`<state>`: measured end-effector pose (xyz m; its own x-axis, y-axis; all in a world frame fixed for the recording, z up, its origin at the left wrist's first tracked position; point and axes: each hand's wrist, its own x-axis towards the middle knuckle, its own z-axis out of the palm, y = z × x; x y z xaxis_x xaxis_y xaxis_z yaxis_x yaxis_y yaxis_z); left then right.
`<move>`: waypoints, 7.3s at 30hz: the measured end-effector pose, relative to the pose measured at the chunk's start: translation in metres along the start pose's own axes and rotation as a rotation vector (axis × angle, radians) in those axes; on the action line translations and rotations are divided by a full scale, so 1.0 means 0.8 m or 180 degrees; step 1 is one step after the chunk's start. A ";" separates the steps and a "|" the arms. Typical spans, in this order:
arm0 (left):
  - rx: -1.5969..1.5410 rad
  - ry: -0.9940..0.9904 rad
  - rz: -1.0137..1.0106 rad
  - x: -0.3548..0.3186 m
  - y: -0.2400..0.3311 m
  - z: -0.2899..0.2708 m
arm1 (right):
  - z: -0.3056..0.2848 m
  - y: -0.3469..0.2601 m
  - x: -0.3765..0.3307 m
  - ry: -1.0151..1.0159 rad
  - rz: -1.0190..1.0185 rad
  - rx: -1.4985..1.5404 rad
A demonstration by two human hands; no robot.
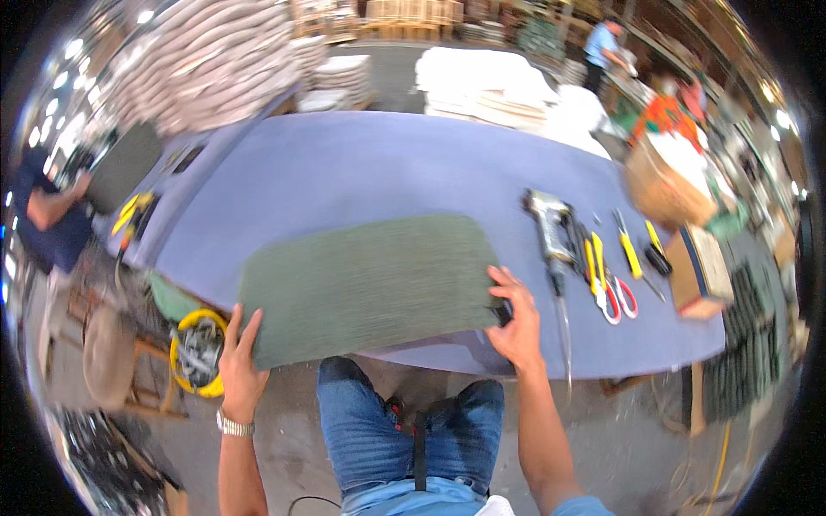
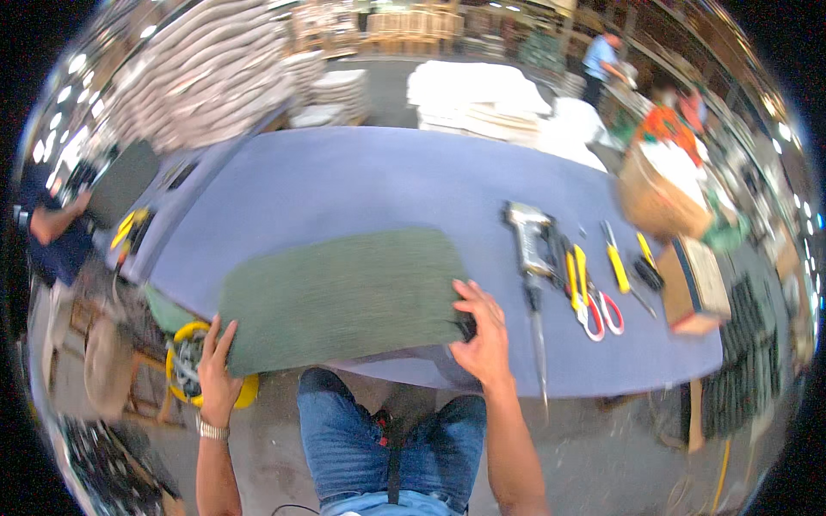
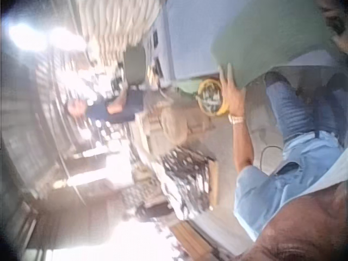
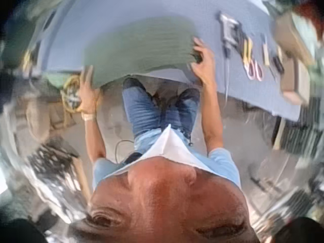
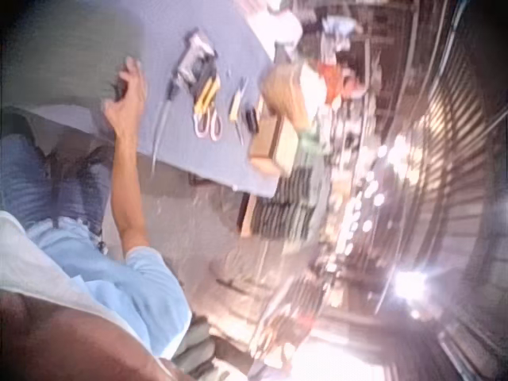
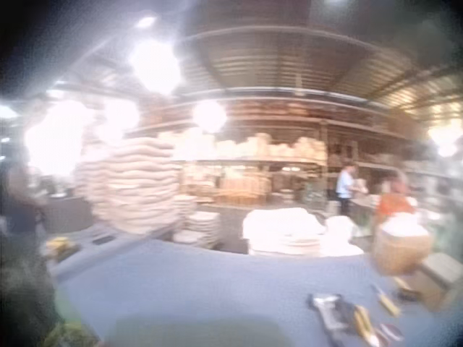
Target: The person assembles cushion covers by folding fabric, inserting foam inserts, and securing edges with a staple gun. They then trim excess fabric with scissors and place the finished cushions on a nearby stack.
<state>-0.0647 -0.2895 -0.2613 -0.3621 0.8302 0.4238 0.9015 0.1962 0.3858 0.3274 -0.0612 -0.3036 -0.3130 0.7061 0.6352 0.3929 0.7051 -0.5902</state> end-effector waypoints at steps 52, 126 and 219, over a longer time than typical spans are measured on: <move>-0.1092 0.0216 -0.0400 0.144 -0.012 -0.081 | 0.238 -0.298 0.287 -0.2228 -0.1779 -0.0022; -0.0136 0.0179 0.1243 0.070 -0.052 -0.029 | 0.266 -0.235 0.173 -0.2056 -0.2568 0.0552; -0.1790 -0.1207 -0.2469 0.141 -0.061 0.017 | 0.015 0.114 0.097 -0.1270 0.2370 0.0457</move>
<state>-0.1461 -0.1989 -0.2432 -0.6106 0.7083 -0.3541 0.1749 0.5567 0.8121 0.3287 0.0590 -0.3139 -0.3083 0.9394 -0.1500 0.5120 0.0309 -0.8584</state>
